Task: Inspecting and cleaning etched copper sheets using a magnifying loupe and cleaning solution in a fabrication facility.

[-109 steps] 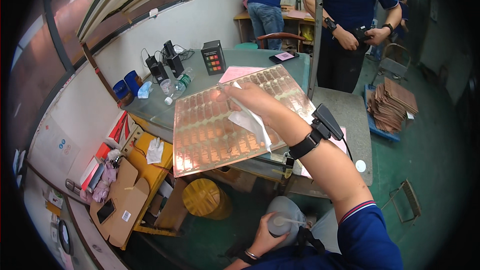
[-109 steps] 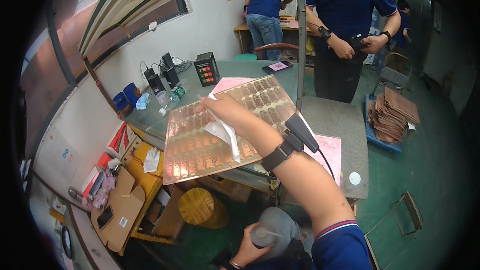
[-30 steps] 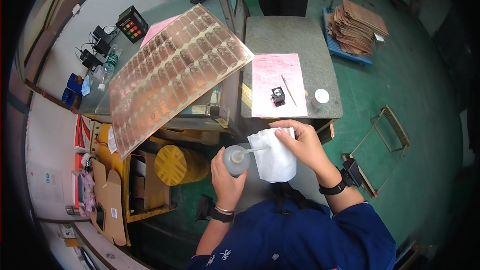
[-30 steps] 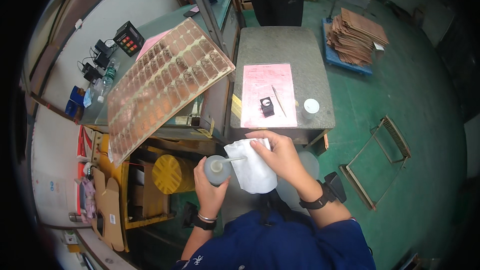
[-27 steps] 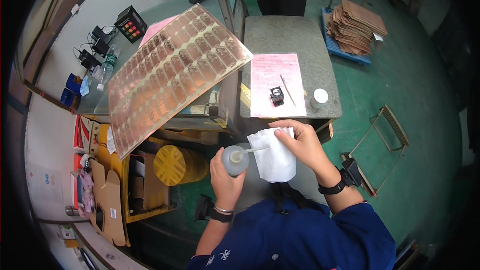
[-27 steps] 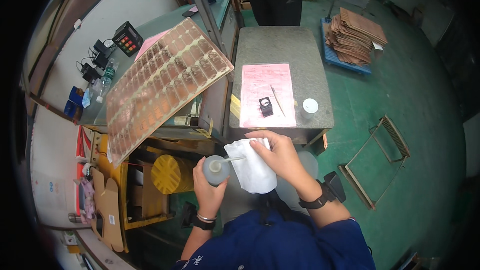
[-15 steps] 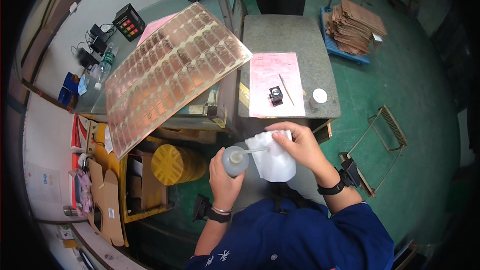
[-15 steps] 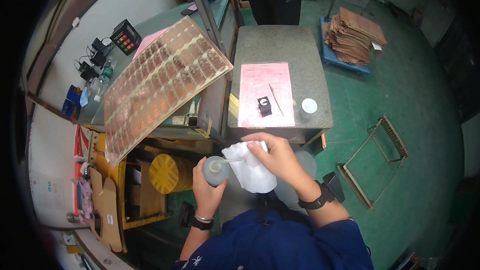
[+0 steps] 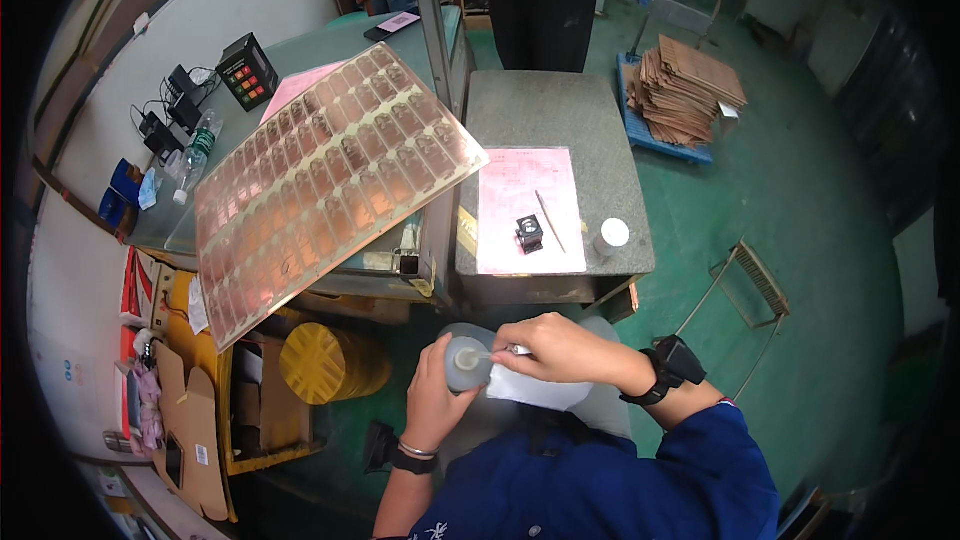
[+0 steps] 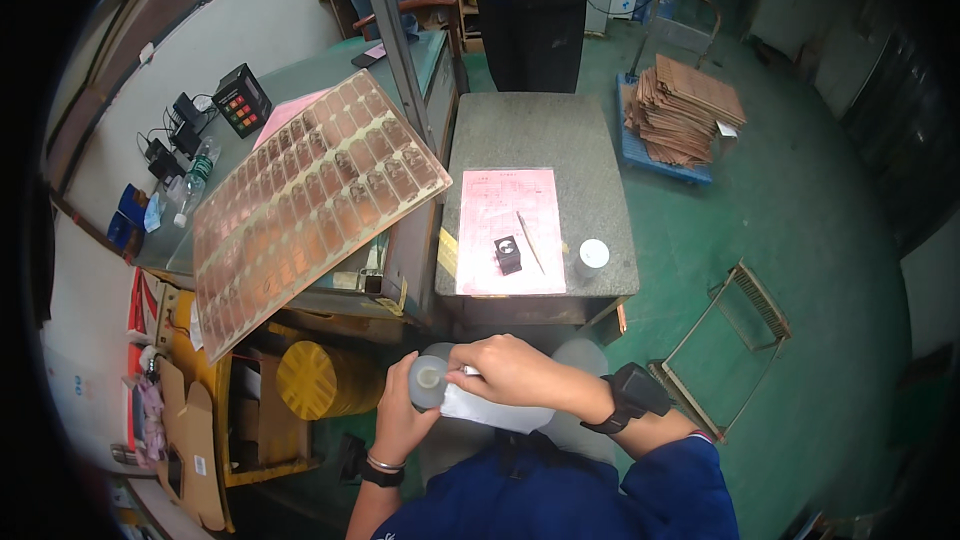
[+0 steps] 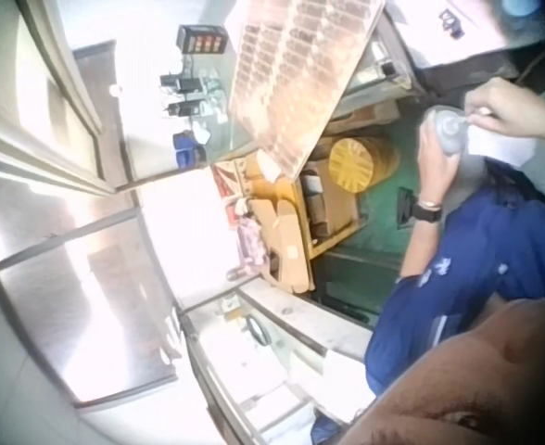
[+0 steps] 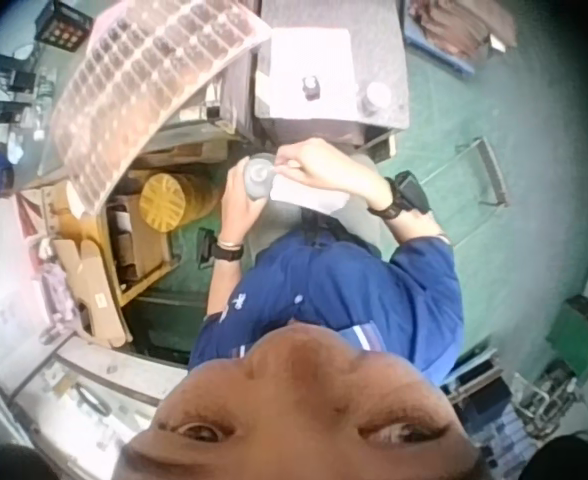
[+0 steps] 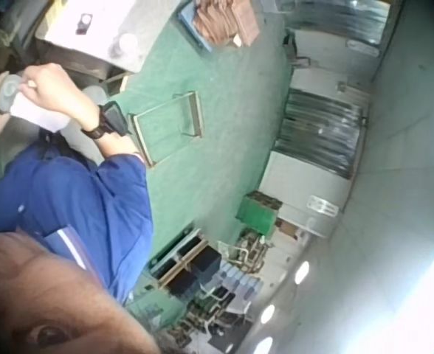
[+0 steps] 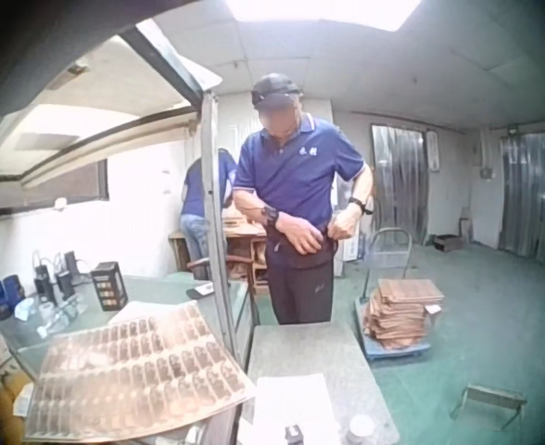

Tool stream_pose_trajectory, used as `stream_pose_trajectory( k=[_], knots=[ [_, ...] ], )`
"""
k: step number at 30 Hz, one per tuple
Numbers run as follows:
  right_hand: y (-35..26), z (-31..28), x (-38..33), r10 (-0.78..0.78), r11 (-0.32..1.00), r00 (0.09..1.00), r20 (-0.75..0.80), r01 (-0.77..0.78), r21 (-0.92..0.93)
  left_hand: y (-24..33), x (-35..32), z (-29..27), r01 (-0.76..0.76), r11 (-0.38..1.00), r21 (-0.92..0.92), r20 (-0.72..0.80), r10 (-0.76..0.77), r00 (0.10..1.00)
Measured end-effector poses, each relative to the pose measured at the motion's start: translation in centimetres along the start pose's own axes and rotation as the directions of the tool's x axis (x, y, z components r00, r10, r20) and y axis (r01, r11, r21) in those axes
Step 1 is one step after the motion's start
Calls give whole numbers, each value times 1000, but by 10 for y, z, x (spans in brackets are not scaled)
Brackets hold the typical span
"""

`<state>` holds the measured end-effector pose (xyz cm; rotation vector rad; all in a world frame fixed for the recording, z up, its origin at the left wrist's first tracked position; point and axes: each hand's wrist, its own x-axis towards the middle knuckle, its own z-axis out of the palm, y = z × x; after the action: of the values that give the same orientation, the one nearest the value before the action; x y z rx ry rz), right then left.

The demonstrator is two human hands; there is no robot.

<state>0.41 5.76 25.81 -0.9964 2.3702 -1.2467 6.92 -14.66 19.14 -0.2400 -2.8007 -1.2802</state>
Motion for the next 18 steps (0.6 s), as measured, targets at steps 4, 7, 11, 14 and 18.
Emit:
stream_pose_trajectory(
  k=[4,7,11,14,18],
  knots=[
    [5,-7,12,-28,999,992,-126,23,-37,-3,6,-11,-26,997,-73,1,27,1000],
    [5,-39,14,13,994,982,-190,-34,-107,-26,-2,-45,48,991,-128,-145,-67,987],
    [3,-91,10,117,967,928,-353,-188,-175,-37,-45,-128,260,950,-175,-484,-313,817],
    [8,-128,10,98,902,857,-507,-292,-319,-37,-92,-198,388,917,91,-754,-191,629],
    [59,-174,21,147,830,739,-658,-454,-325,26,-91,-249,434,772,464,-870,306,386]
  ],
)
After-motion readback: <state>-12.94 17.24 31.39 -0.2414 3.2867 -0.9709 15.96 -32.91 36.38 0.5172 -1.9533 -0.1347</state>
